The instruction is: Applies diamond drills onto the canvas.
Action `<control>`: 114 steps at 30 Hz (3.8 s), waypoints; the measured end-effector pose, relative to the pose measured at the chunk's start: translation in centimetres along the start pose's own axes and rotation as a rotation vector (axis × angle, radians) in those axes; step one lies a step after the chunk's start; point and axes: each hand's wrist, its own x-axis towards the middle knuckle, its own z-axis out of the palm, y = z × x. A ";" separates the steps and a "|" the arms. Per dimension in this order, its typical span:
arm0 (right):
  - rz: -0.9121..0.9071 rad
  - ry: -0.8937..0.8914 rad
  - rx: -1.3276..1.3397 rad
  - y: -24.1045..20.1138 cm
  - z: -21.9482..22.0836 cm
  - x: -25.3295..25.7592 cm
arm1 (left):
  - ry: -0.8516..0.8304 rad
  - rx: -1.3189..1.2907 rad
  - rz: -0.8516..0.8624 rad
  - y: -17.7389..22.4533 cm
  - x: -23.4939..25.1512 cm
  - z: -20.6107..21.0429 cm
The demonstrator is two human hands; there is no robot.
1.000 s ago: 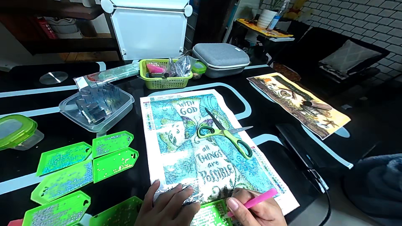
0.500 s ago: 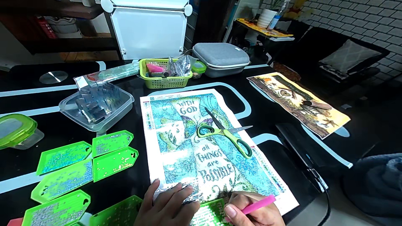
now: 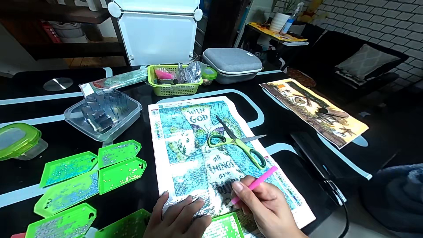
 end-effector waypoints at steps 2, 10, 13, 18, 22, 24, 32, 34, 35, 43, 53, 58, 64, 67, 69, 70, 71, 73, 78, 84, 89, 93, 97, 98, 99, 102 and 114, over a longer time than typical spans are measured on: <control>-0.048 -0.008 -0.046 0.7 0.4 0.5 | -0.001 -0.002 -0.004 0.0 0.0 0.0; -0.101 -0.048 -0.139 1.5 0.7 0.5 | -0.002 -0.003 -0.005 -0.1 -0.1 0.1; -0.115 -0.058 -0.168 1.5 0.6 0.5 | 0.001 0.004 -0.001 -0.1 -0.1 0.2; -0.194 -0.079 -0.290 1.4 0.7 0.3 | 0.008 0.010 -0.004 -0.1 -0.1 0.2; -0.231 -0.117 -0.338 1.0 0.4 0.2 | 0.012 0.010 0.002 -0.1 -0.1 0.2; -0.188 -0.112 -0.263 1.1 0.1 0.1 | 0.016 0.011 0.003 -0.1 -0.1 0.2; -0.152 -0.095 -0.202 1.1 0.6 0.4 | 0.013 -0.007 -0.001 -0.1 -0.1 0.2; -0.152 -0.106 -0.211 1.1 0.7 0.6 | 0.014 -0.013 -0.003 -0.1 -0.1 0.1; -0.152 -0.108 -0.215 1.1 0.8 0.7 | 0.012 -0.013 -0.004 -0.1 -0.1 0.2; -0.173 -0.117 -0.230 1.2 0.9 0.6 | -0.001 -0.004 -0.008 -0.1 0.0 0.1; -0.227 -0.170 -0.326 0.9 0.9 0.9 | -0.011 0.000 -0.012 0.0 0.0 0.0; -0.256 -0.182 -0.356 0.9 0.9 0.9 | -0.010 0.001 -0.013 0.0 0.0 0.0; -0.317 -0.198 -0.376 0.8 0.9 0.9 | -0.002 0.011 -0.009 0.0 0.0 0.0; -0.326 -0.214 -0.366 0.8 0.9 0.9 | 0.003 0.006 -0.006 0.0 0.0 0.0; -0.318 -0.208 -0.344 0.9 0.9 0.9 | 0.004 0.002 -0.007 0.0 -0.1 0.1; -0.304 -0.198 -0.315 1.0 0.8 0.9 | 0.004 0.001 -0.008 0.0 0.0 0.1; -0.286 -0.179 -0.275 1.2 0.8 0.8 | 0.003 -0.001 -0.008 -0.1 0.0 0.0; -0.254 -0.129 -0.215 1.3 0.6 0.8 | -0.001 -0.001 -0.006 -0.1 0.0 0.0; -0.220 -0.091 -0.231 1.3 0.5 0.6 | 0.003 0.001 -0.006 -0.1 -0.1 0.1; -0.245 -0.107 -0.232 1.4 0.7 0.6 | 0.002 0.003 -0.009 0.0 0.0 0.0; -0.256 -0.140 -0.244 1.2 1.0 0.7 | -0.006 0.003 -0.009 0.0 0.0 0.0; -0.270 -0.140 -0.263 1.3 1.0 0.7 | -0.004 0.003 -0.009 0.0 0.0 0.0; -0.234 -0.061 -0.207 1.1 0.6 0.7 | -0.011 0.004 -0.011 0.0 0.0 -0.1; -0.215 -0.038 -0.181 1.0 0.5 0.6 | -0.011 0.004 -0.011 0.0 0.0 -0.1; -0.194 -0.020 -0.157 0.9 0.4 0.6 | -0.011 0.005 -0.011 0.0 0.0 -0.1; -0.121 -0.012 -0.094 -0.3 -0.1 0.1 | -0.014 -0.001 -0.012 0.0 0.0 0.0; -0.097 -0.124 -0.133 -0.9 0.3 -2.8 | 0.009 -0.011 -0.012 0.0 -0.1 0.1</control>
